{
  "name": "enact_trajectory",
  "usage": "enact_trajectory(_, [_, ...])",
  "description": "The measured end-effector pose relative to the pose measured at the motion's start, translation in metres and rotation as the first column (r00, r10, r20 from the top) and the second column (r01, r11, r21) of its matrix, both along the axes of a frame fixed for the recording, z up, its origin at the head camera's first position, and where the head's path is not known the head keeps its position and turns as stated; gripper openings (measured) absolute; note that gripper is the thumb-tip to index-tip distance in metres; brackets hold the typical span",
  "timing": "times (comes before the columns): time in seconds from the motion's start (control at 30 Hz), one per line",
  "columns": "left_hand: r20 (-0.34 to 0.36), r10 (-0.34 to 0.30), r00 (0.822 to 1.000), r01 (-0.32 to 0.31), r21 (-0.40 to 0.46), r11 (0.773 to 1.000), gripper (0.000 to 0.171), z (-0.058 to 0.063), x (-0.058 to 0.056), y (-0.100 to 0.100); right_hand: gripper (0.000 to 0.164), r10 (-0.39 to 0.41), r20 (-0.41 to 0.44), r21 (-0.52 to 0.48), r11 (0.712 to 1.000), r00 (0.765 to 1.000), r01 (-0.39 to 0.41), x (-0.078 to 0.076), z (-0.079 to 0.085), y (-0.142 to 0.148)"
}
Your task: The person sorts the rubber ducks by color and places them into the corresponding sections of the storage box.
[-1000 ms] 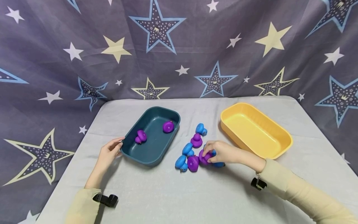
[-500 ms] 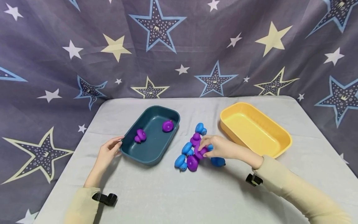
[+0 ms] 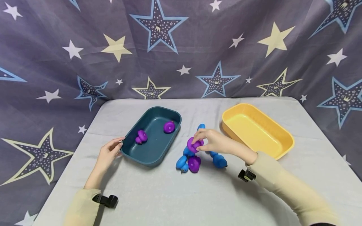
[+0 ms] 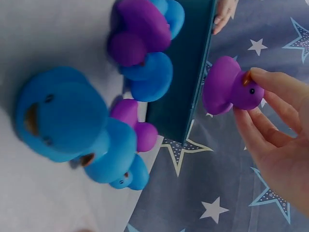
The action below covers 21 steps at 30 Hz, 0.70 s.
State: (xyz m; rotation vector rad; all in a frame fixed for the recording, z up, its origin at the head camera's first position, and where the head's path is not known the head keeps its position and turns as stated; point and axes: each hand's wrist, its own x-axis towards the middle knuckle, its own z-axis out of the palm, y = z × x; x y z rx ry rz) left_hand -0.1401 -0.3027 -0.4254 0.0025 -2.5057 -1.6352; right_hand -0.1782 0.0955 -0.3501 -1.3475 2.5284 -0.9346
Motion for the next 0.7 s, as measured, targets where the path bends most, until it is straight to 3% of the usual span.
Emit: enact_trajectory(0.7, [0.007,0.003,1.000,-0.002,-0.015,1.000,0.036,-0.002,0.000,-0.001,0.020,-0.008,0.006,-0.084,0.996,1.000,0.009,-0.015,0.018,-0.039])
